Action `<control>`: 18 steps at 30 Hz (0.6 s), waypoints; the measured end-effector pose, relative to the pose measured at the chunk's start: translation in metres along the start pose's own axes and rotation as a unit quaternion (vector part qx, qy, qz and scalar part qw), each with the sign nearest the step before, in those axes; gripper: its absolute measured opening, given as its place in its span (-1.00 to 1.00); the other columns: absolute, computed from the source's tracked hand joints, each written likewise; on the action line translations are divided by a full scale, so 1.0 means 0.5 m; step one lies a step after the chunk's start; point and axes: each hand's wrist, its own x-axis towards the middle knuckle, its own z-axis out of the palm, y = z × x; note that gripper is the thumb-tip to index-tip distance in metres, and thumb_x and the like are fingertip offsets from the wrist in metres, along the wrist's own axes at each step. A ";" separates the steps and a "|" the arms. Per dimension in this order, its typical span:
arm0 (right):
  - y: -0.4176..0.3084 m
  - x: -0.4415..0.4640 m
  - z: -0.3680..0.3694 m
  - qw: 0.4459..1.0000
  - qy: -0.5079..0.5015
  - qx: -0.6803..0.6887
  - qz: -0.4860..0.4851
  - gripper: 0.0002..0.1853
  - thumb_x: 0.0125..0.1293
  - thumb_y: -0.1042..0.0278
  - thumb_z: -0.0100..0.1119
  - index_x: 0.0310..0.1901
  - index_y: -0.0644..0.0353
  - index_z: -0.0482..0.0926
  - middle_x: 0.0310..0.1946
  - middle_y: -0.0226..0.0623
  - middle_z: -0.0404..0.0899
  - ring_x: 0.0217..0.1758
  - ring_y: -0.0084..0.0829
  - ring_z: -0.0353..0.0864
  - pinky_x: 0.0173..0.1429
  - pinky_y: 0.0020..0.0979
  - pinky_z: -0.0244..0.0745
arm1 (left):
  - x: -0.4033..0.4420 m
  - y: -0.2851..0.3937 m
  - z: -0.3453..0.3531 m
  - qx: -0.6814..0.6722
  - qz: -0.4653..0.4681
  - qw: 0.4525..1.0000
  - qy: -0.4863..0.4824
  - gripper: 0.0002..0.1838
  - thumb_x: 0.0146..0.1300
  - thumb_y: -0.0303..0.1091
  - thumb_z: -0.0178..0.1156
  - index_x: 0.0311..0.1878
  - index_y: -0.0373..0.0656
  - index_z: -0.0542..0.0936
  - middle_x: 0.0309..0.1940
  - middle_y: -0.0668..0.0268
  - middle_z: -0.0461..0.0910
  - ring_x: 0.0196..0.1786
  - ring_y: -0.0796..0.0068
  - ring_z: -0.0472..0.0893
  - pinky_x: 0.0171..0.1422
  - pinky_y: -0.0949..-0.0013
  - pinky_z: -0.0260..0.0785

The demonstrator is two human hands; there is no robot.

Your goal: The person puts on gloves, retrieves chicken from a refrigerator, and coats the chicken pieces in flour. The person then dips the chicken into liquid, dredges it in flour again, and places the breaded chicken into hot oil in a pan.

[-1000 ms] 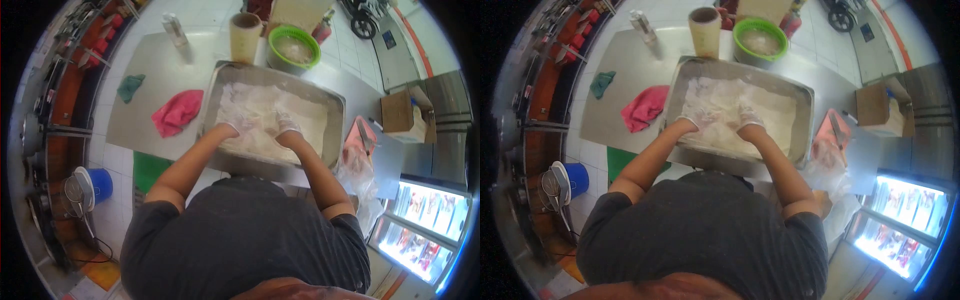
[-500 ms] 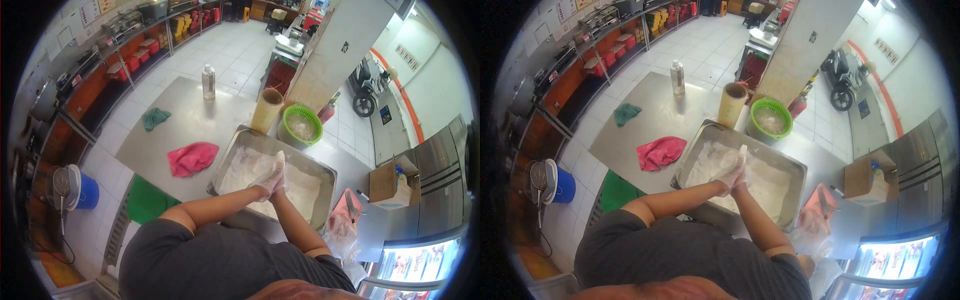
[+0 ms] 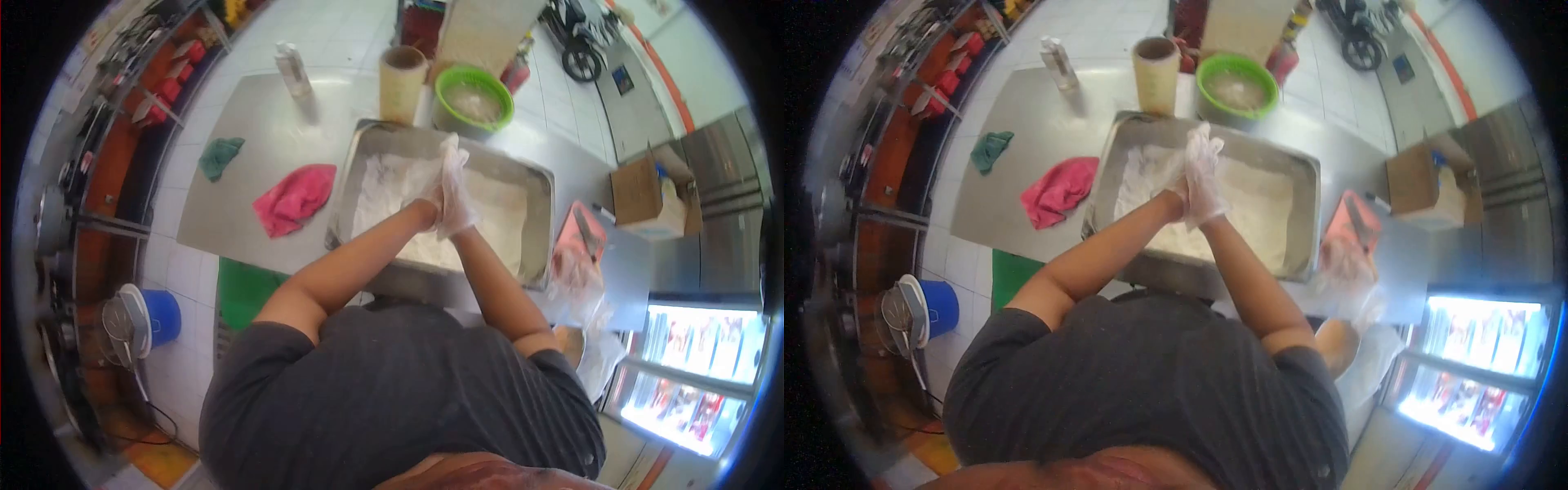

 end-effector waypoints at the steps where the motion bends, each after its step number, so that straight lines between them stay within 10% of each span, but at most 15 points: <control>1: 0.003 0.000 -0.015 1.000 0.008 -0.001 0.015 -0.15 0.40 0.27 0.10 0.63 0.25 -0.06 0.69 0.11 -0.36 0.75 0.12 -0.36 0.73 0.00 -0.33 | -0.006 -0.010 0.007 0.027 0.033 0.999 -0.006 -0.01 0.47 0.52 -0.29 0.68 -0.09 0.04 0.66 0.28 0.03 0.67 0.29 0.02 0.71 0.26 -0.19; 3: 0.009 0.009 -0.051 0.988 0.023 -0.087 -0.126 -0.14 0.39 0.29 0.10 0.63 0.24 -0.08 0.69 0.11 -0.36 0.75 0.11 -0.37 0.74 -0.03 -0.32 | -0.016 -0.012 0.027 0.058 0.062 0.996 -0.019 -0.03 0.49 0.49 -0.26 0.67 -0.10 0.05 0.65 0.27 0.06 0.66 0.30 0.04 0.71 0.29 -0.19; 5: 0.038 0.002 -0.016 0.953 0.019 0.295 0.058 -0.17 0.39 0.31 0.12 0.62 0.18 -0.03 0.69 0.07 -0.36 0.75 0.08 -0.40 0.74 -0.10 -0.32 | -0.051 0.040 0.076 0.069 0.037 0.997 0.008 -0.07 0.51 0.43 -0.19 0.67 -0.10 0.05 0.62 0.25 0.13 0.63 0.31 0.11 0.70 0.31 -0.12; 11: -0.020 0.005 0.011 0.994 0.002 -0.104 0.046 -0.18 0.55 -0.02 -0.03 0.67 0.11 -0.11 0.70 -0.03 -0.32 0.76 0.00 -0.42 0.73 -0.15 -0.35 | -0.045 0.057 0.048 0.053 -0.003 0.999 0.012 -0.09 0.52 0.42 -0.17 0.67 -0.04 0.06 0.61 0.26 0.16 0.60 0.31 0.16 0.66 0.25 -0.03; 13: -0.067 -0.013 0.030 0.966 -0.040 0.054 0.249 -0.18 0.62 -0.13 -0.18 0.68 0.12 -0.20 0.71 -0.15 -0.27 0.76 -0.11 -0.39 0.73 -0.21 -0.32 | -0.036 0.037 0.027 0.029 -0.019 0.999 0.007 -0.10 0.51 0.42 -0.17 0.67 -0.02 0.06 0.60 0.27 0.17 0.60 0.32 0.17 0.65 0.23 -0.01; 15: -0.026 -0.012 0.025 0.980 -0.022 0.119 0.157 -0.21 0.64 -0.12 -0.22 0.68 0.12 -0.18 0.71 -0.24 -0.23 0.76 -0.15 -0.35 0.72 -0.22 -0.31 | -0.033 0.009 0.016 0.001 -0.034 0.999 0.004 -0.11 0.51 0.42 -0.17 0.67 0.00 0.06 0.60 0.28 0.17 0.60 0.32 0.18 0.64 0.20 0.02; 17: -0.053 0.008 -0.012 0.759 0.044 0.565 0.319 -0.24 0.65 -0.13 -0.24 0.67 0.13 -0.12 0.71 -0.23 -0.20 0.76 -0.13 -0.28 0.72 -0.20 -0.25 | -0.038 -0.010 0.007 -0.020 -0.045 0.999 0.006 -0.11 0.51 0.42 -0.17 0.67 0.02 0.06 0.60 0.29 0.18 0.59 0.32 0.18 0.63 0.18 0.04; 18: -0.048 0.001 -0.004 0.814 0.024 0.532 0.230 -0.06 0.47 -0.35 0.04 0.66 0.01 -0.06 0.70 -0.19 -0.20 0.76 -0.14 -0.29 0.71 -0.08 -0.23 | -0.043 -0.010 0.006 -0.033 -0.051 0.998 0.004 -0.12 0.51 0.43 -0.17 0.67 0.04 0.06 0.60 0.30 0.18 0.59 0.32 0.19 0.62 0.17 0.05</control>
